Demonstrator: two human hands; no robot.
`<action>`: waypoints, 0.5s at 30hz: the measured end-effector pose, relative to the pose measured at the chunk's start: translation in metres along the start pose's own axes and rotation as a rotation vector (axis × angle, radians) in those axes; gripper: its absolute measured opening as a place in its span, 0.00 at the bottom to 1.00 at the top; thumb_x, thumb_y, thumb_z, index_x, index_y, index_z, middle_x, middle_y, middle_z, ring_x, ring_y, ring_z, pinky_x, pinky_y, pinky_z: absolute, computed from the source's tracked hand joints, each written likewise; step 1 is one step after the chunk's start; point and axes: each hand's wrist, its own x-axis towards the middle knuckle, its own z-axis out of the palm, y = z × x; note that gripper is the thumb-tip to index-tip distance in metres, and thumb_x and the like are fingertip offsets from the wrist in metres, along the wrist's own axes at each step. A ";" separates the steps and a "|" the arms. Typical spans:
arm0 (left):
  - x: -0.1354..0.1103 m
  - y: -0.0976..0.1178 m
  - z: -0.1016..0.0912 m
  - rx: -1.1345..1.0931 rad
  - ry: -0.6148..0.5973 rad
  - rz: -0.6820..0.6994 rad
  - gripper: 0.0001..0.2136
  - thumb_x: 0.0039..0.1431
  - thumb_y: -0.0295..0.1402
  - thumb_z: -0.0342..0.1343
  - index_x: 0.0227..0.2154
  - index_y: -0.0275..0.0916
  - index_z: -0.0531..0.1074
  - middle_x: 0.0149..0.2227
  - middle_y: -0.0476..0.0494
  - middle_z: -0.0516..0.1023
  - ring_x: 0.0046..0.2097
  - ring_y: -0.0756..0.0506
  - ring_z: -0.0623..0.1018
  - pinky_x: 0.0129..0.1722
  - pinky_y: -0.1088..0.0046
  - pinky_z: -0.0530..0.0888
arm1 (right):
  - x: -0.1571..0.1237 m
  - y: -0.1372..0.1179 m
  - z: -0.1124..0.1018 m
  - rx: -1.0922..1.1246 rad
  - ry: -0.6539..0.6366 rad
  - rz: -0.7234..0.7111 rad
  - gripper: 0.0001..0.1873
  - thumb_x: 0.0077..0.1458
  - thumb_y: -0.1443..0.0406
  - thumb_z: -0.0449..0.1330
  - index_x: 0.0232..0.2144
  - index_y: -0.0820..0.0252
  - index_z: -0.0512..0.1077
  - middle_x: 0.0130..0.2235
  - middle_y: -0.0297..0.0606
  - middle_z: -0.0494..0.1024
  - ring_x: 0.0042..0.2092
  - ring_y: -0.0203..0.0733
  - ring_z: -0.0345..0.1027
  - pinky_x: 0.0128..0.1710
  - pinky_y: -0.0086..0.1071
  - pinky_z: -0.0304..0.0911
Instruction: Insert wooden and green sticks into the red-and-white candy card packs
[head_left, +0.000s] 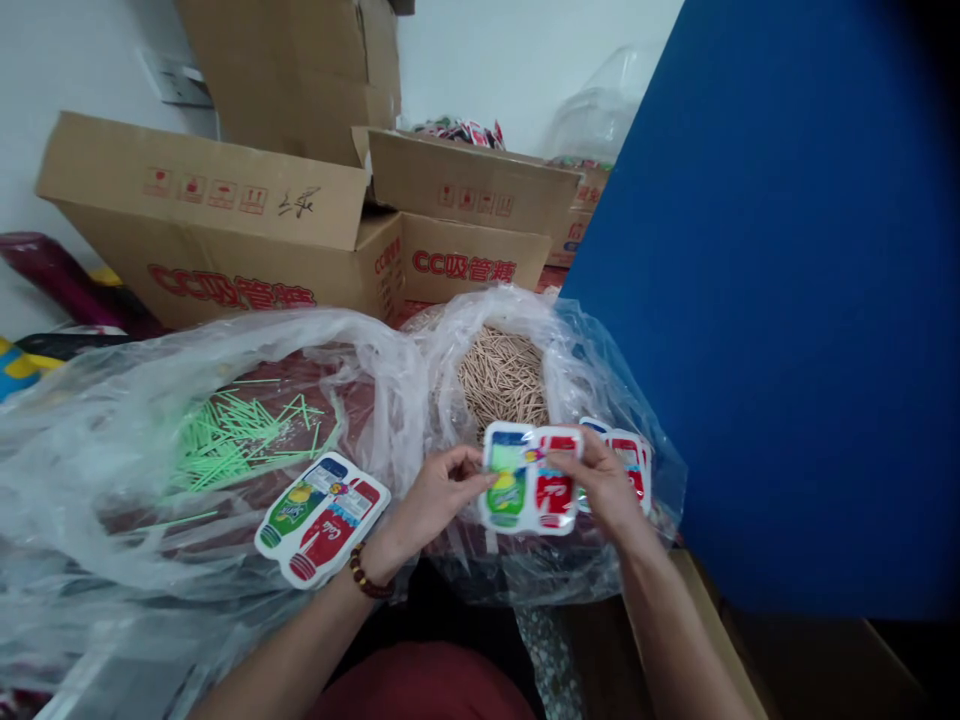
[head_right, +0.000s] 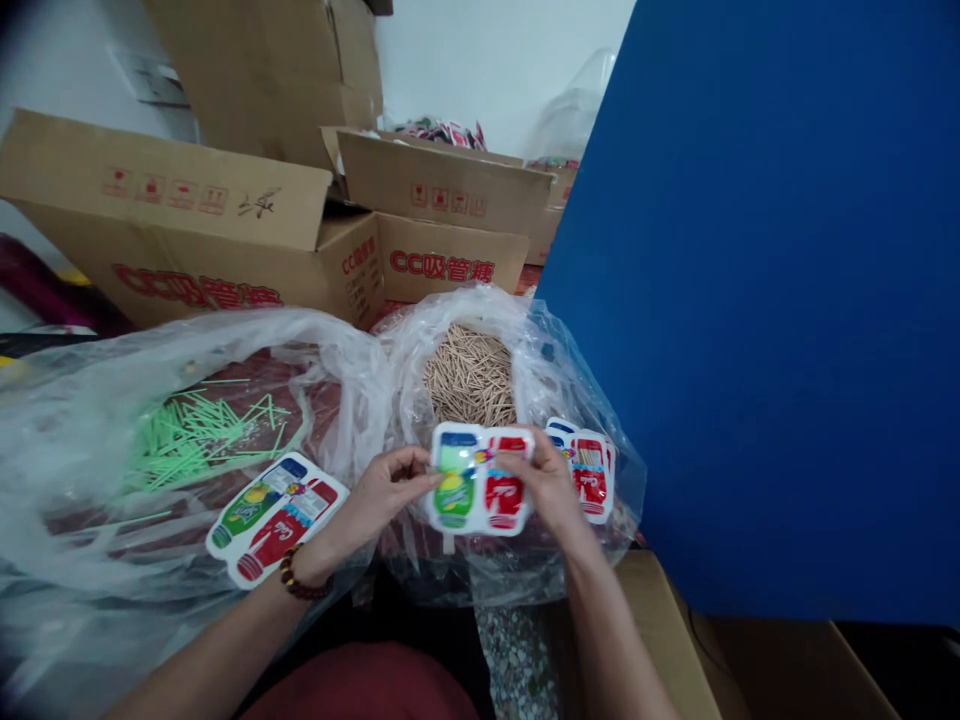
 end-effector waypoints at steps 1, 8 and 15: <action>-0.001 0.000 -0.001 0.053 0.008 0.032 0.10 0.53 0.37 0.60 0.35 0.36 0.76 0.25 0.51 0.72 0.27 0.52 0.69 0.27 0.79 0.64 | 0.005 -0.007 -0.020 -0.021 0.068 -0.005 0.23 0.41 0.60 0.69 0.40 0.55 0.68 0.32 0.31 0.77 0.29 0.38 0.71 0.30 0.31 0.69; -0.019 -0.004 -0.018 0.153 0.031 0.011 0.10 0.58 0.38 0.53 0.32 0.37 0.74 0.24 0.52 0.70 0.25 0.52 0.67 0.26 0.77 0.63 | 0.049 0.009 -0.125 -0.740 0.307 0.017 0.21 0.46 0.57 0.62 0.43 0.57 0.69 0.31 0.36 0.76 0.30 0.44 0.71 0.32 0.36 0.67; -0.064 -0.017 -0.107 0.585 0.503 0.046 0.11 0.58 0.39 0.52 0.35 0.39 0.74 0.32 0.47 0.77 0.35 0.46 0.74 0.38 0.71 0.69 | 0.046 0.065 -0.121 -1.338 0.533 -0.135 0.28 0.57 0.58 0.46 0.57 0.66 0.62 0.49 0.61 0.72 0.50 0.62 0.67 0.42 0.47 0.62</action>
